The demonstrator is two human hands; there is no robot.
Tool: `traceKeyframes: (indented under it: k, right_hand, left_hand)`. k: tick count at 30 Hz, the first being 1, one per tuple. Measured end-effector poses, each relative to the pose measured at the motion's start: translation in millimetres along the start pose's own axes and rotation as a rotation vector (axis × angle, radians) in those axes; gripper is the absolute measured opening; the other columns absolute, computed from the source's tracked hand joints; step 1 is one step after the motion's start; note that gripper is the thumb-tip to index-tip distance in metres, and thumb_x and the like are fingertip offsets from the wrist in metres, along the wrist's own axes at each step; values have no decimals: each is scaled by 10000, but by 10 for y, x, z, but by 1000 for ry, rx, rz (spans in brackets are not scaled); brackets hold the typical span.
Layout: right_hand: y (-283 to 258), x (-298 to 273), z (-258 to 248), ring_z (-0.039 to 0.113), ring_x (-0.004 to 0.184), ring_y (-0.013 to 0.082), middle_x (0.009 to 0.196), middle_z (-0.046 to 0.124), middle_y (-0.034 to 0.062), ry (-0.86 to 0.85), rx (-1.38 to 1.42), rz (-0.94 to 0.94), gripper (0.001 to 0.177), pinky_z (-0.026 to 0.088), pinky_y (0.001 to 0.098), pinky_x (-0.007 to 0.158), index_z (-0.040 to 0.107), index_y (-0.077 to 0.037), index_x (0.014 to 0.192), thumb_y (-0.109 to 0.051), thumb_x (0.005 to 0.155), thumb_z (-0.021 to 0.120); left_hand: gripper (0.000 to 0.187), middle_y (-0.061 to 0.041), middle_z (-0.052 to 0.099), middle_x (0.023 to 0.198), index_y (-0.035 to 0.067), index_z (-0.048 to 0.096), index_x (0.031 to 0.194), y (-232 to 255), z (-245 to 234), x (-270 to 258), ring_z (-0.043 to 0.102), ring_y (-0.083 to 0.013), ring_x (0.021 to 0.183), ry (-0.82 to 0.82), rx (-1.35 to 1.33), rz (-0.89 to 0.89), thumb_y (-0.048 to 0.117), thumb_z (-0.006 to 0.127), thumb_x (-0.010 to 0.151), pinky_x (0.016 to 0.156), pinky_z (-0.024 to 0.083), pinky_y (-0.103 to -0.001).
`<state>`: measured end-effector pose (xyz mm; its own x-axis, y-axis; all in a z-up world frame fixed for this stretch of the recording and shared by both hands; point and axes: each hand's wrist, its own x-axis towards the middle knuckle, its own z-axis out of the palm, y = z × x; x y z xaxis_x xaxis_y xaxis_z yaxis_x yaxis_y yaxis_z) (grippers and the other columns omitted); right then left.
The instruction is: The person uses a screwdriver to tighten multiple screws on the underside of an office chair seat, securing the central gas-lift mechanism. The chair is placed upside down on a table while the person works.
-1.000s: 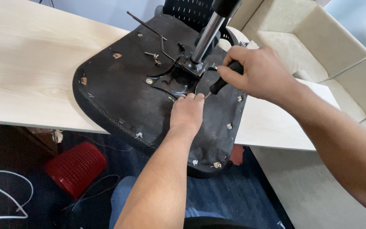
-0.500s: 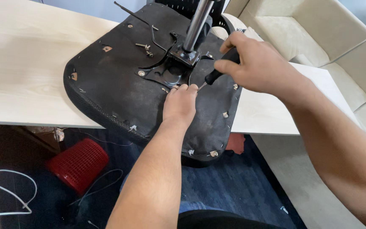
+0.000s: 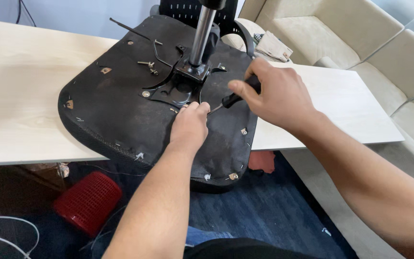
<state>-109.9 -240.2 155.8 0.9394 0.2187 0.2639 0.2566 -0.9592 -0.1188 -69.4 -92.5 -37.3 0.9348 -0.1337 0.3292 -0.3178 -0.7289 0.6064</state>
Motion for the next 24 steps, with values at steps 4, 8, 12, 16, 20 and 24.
traceKeyframes:
  k: [4,8,12,16,20,24]
  right_hand:
    - [138,-82,-53,726,736,328,796,731,150,2,68,-98,475,542,427,653,680,-24,1070,-452,870,736]
    - [170,-145,-20,734,734,322,753,736,157,-104,6,208,497,541,430,678,719,-60,1000,-536,864,759]
    - [265,-199,10,723,704,285,749,730,140,-107,106,162,462,536,413,625,702,-47,1030,-476,863,748]
    - [353,-216,36,682,674,231,769,716,105,-46,239,-26,411,517,394,596,701,-23,1080,-368,859,729]
    - [332,-230,154,649,625,190,704,702,111,-15,216,214,387,502,386,599,735,-21,1011,-398,925,726]
    - [363,-222,169,580,572,133,672,669,100,51,405,406,370,451,333,538,735,5,972,-364,952,713]
  left_hand:
    - [154,-86,667,1036,111,656,999,-51,-264,71,614,-310,1099,-142,5,30,161,722,869,933,505,-452]
    - [158,-57,652,1081,139,677,998,1,-389,112,591,-279,1132,-217,102,6,234,734,885,974,481,-443]
    - [109,-26,637,1124,166,694,990,38,-341,76,559,-261,1184,-212,117,0,229,715,903,1012,441,-445]
    - [102,-18,629,1131,167,682,988,58,-252,25,542,-260,1209,-181,97,-51,214,699,899,1041,405,-466]
    - [89,-27,624,1144,168,672,988,33,-222,13,526,-273,1232,-154,110,-30,201,678,905,1038,387,-494]
    - [129,-40,625,1177,164,654,1074,-4,-226,30,552,-269,1222,-194,51,-73,252,636,982,1060,423,-474]
